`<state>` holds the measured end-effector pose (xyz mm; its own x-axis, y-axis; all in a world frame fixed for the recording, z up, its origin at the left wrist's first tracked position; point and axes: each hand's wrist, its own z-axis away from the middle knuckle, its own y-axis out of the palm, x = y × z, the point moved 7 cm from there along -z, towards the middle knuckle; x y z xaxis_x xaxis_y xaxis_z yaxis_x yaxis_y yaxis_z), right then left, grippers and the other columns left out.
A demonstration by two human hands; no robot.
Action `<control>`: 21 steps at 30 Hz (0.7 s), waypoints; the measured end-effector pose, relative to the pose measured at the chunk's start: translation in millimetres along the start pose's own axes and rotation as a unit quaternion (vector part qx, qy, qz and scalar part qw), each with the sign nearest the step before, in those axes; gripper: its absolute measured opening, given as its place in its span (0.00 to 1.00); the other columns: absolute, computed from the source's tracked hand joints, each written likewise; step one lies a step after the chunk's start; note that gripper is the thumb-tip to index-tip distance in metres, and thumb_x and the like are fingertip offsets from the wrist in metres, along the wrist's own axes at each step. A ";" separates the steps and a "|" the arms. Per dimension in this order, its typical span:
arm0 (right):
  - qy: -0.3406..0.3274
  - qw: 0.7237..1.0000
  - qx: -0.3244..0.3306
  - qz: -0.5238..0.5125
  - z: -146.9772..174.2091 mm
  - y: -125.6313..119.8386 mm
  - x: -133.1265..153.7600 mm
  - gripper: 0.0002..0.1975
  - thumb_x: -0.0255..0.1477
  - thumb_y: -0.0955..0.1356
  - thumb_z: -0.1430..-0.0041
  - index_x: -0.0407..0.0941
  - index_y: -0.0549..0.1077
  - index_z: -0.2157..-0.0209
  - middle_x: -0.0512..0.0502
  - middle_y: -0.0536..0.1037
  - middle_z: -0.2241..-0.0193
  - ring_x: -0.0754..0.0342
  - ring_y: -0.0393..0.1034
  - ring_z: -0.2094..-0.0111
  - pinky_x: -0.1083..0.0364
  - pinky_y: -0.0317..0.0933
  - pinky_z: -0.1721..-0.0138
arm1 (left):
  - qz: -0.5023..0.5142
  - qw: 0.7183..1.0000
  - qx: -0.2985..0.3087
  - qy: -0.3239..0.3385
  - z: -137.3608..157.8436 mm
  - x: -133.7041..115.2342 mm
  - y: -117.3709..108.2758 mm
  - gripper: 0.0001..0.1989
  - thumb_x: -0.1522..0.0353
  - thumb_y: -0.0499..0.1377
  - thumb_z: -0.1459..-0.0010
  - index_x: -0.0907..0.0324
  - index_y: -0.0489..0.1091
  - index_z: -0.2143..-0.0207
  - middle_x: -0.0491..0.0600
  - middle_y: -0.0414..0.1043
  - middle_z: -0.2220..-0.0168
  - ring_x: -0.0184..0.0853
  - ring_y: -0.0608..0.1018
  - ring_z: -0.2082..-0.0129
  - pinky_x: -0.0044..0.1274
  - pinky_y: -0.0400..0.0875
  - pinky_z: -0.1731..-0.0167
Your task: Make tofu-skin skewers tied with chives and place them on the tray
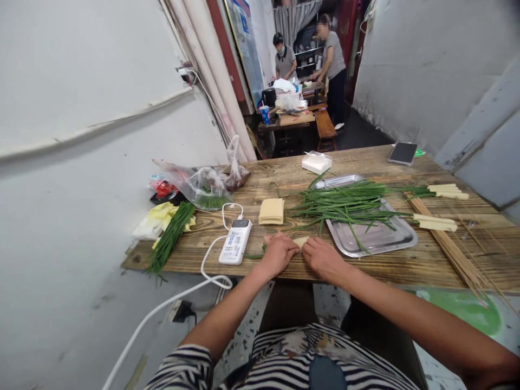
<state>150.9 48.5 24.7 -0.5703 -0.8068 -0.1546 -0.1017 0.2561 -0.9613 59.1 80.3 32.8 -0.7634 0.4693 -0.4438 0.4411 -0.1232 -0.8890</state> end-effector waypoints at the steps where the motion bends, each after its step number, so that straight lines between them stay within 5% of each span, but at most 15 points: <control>1: 0.001 1.000 -0.003 -0.003 -0.2 0.4 -0.4 0.08 0.23 0.63 0.38 0.37 0.74 0.65 0.41 0.70 0.70 0.48 0.59 0.64 0.50 0.51 0.63 | -0.005 1.000 -0.009 -0.006 0.8 0.3 -0.4 0.12 0.68 0.56 0.39 0.56 0.78 0.71 0.48 0.77 0.68 0.37 0.72 0.61 0.30 0.56 0.56; 13: 0.025 0.999 -0.001 -0.039 0.0 2.4 -10.5 0.09 0.24 0.62 0.37 0.40 0.72 0.69 0.44 0.70 0.69 0.50 0.58 0.64 0.51 0.50 0.64 | -0.170 0.980 -0.105 -0.002 24.7 -24.4 7.5 0.09 0.72 0.53 0.36 0.58 0.71 0.68 0.46 0.74 0.68 0.38 0.71 0.57 0.33 0.54 0.56; 21: 0.025 0.999 -0.006 -0.022 0.7 2.3 -12.9 0.09 0.25 0.62 0.36 0.39 0.73 0.66 0.43 0.70 0.68 0.49 0.58 0.63 0.51 0.50 0.63 | -0.262 0.956 -0.132 -0.006 33.4 -27.4 24.6 0.11 0.71 0.51 0.35 0.59 0.68 0.53 0.52 0.74 0.55 0.41 0.68 0.46 0.37 0.56 0.48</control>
<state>158.6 59.1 24.3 -0.6049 -0.7901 -0.0995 -0.1382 0.2273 -0.9640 75.1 35.2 19.3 -0.9171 0.3952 0.0520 0.0991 0.3523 -0.9306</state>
